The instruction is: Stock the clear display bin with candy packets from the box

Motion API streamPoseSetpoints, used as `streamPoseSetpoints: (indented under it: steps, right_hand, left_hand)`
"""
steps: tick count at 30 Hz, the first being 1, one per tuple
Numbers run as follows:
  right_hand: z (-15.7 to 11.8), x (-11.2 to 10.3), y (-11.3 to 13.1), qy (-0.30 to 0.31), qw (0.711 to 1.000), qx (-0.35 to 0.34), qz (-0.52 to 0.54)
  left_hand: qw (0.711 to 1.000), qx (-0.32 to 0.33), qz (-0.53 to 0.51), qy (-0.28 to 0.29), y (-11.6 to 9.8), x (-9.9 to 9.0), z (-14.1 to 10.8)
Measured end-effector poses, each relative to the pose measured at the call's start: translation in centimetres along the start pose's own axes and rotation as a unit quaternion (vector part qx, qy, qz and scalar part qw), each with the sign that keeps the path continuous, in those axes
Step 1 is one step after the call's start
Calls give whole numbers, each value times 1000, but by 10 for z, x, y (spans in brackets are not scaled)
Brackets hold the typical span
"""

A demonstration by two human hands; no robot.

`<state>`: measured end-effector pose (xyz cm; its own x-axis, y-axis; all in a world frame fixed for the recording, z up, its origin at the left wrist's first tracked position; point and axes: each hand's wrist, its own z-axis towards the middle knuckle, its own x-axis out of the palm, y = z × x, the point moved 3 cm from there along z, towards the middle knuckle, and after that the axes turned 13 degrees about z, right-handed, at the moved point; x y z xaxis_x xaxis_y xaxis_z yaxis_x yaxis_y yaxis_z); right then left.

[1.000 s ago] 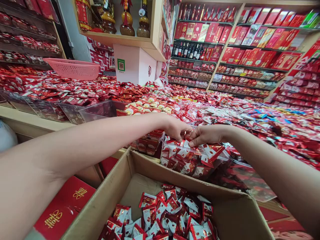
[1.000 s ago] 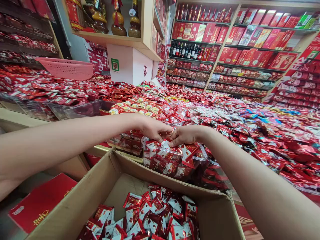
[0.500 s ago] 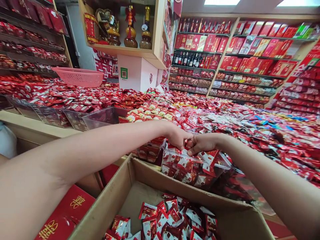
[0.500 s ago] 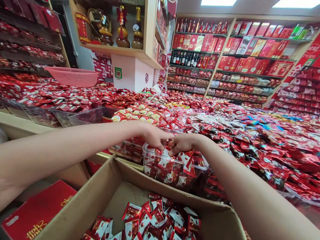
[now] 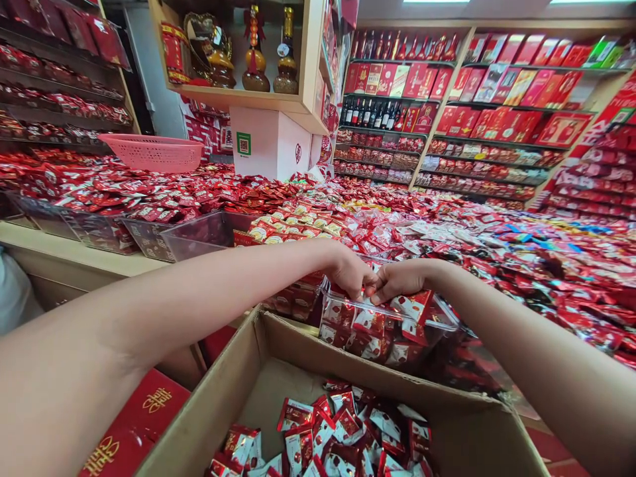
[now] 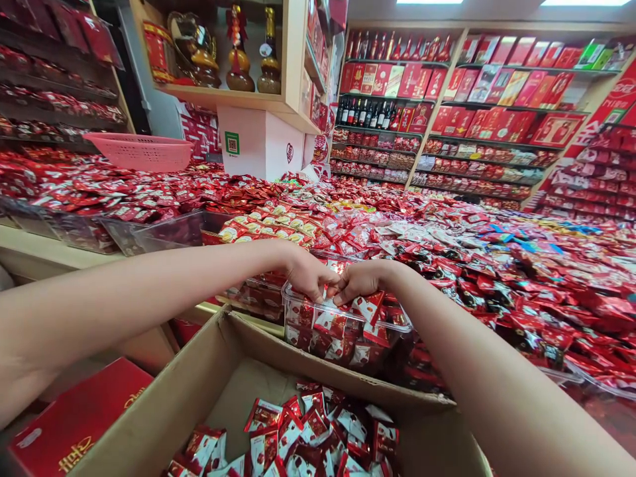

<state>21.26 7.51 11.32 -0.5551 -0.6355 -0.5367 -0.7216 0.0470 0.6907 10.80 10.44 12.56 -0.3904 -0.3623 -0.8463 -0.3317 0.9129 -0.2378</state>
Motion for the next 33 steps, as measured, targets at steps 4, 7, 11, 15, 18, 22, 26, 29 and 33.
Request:
streamPoseSetpoints:
  steps: [4, 7, 11, 15, 18, 22, 26, 29, 33]
  right_hand:
    - [7, 2, 2, 8, 1000, 9, -29]
    - [10, 1, 2, 0, 998, 14, -61]
    - [9, -2, 2, -25, 994, 14, -107]
    - [5, -2, 8, -48, 988, 14, -145]
    - [3, -3, 11, -51, 985, 24, -162]
    - [1, -4, 9, -36, 986, 36, -161]
    - [1, -5, 3, -1, 988, 42, -148]
    - [5, -5, 1, 17, 987, 43, -151]
    - [9, -3, 2, 11, 987, 45, -156]
  left_hand:
    - [1000, -2, 4, 16, 0, 2, 0]
    - [999, -11, -9, 40, 0, 3, 0]
    - [996, -25, -41, 71, 0, 4, 1]
    - [994, -38, -61, 82, 1, 4, 4]
    - [993, -47, -74, 74, 1, 2, 7]
    - [991, -48, -104, 64, 2, 3, 9]
    - [985, -51, -146, 75, 1, 6, 8]
    - [977, -72, -175, 102, -2, 9, 9]
    - [967, -105, -195, 124, -3, 11, 11]
